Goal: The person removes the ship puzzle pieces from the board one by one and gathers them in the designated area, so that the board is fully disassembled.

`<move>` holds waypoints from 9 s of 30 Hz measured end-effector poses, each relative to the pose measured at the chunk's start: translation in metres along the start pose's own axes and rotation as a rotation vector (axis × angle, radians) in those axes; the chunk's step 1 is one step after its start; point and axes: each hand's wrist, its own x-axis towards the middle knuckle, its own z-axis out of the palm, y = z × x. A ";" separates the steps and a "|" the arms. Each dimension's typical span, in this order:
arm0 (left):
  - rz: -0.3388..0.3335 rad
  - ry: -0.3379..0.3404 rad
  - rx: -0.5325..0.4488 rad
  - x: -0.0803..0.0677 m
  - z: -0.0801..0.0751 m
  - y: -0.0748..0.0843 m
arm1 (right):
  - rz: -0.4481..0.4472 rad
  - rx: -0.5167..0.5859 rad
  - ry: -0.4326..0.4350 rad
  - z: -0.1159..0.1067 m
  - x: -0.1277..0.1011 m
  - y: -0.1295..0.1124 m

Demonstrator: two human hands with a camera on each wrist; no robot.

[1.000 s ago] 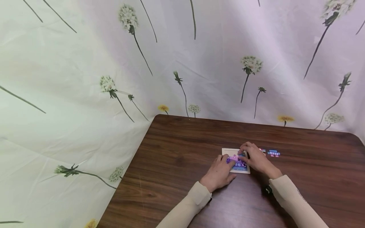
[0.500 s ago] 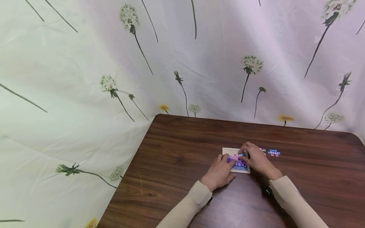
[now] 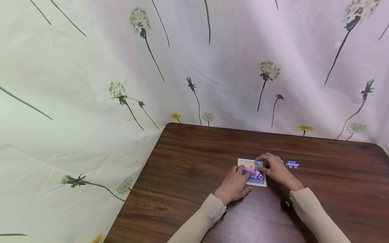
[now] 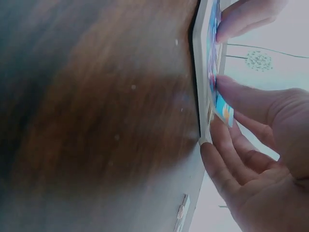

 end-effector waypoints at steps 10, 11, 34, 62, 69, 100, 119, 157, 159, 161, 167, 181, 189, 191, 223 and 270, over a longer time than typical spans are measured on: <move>0.000 -0.003 -0.004 0.001 0.000 0.001 | -0.018 0.056 0.013 -0.005 -0.001 -0.001; 0.001 -0.004 -0.003 0.001 0.000 0.001 | -0.012 0.057 0.005 -0.006 -0.001 0.000; 0.014 0.021 0.019 0.002 0.000 0.001 | -0.134 -0.088 0.011 -0.007 -0.005 0.004; 0.005 -0.002 0.017 0.003 -0.001 0.002 | -0.153 -0.047 -0.076 -0.011 0.001 0.003; -0.008 -0.033 0.013 0.004 -0.001 0.004 | -0.190 -0.055 -0.078 -0.013 0.003 0.005; -0.038 -0.127 0.111 0.007 -0.007 0.018 | -0.127 0.066 -0.006 -0.006 0.001 0.021; -0.042 -0.125 0.129 0.009 -0.006 0.020 | -0.063 0.160 -0.104 -0.024 -0.003 0.021; -0.056 -0.086 0.062 0.008 -0.004 0.014 | 0.286 0.113 0.154 -0.098 -0.067 0.088; -0.053 -0.078 0.053 0.008 -0.003 0.013 | 0.298 0.118 0.139 -0.098 -0.068 0.089; -0.053 -0.070 0.040 0.007 -0.002 0.012 | 0.312 0.117 0.130 -0.098 -0.069 0.090; -0.046 -0.044 -0.007 0.005 -0.003 0.010 | 0.337 0.073 0.098 -0.099 -0.071 0.090; -0.051 -0.050 -0.113 -0.001 -0.003 0.009 | 0.373 0.033 0.107 -0.100 -0.071 0.095; -0.004 -0.019 0.013 -0.012 -0.005 0.017 | 0.372 0.034 0.098 -0.101 -0.072 0.096; 0.008 -0.028 0.024 -0.015 -0.005 0.020 | 0.371 0.040 0.099 -0.100 -0.072 0.096; 0.007 -0.125 -0.003 -0.034 -0.004 0.031 | -0.026 0.060 0.106 -0.042 0.000 -0.003; 0.026 -0.129 -0.029 -0.035 -0.002 0.029 | -0.137 0.121 -0.149 0.010 0.016 -0.016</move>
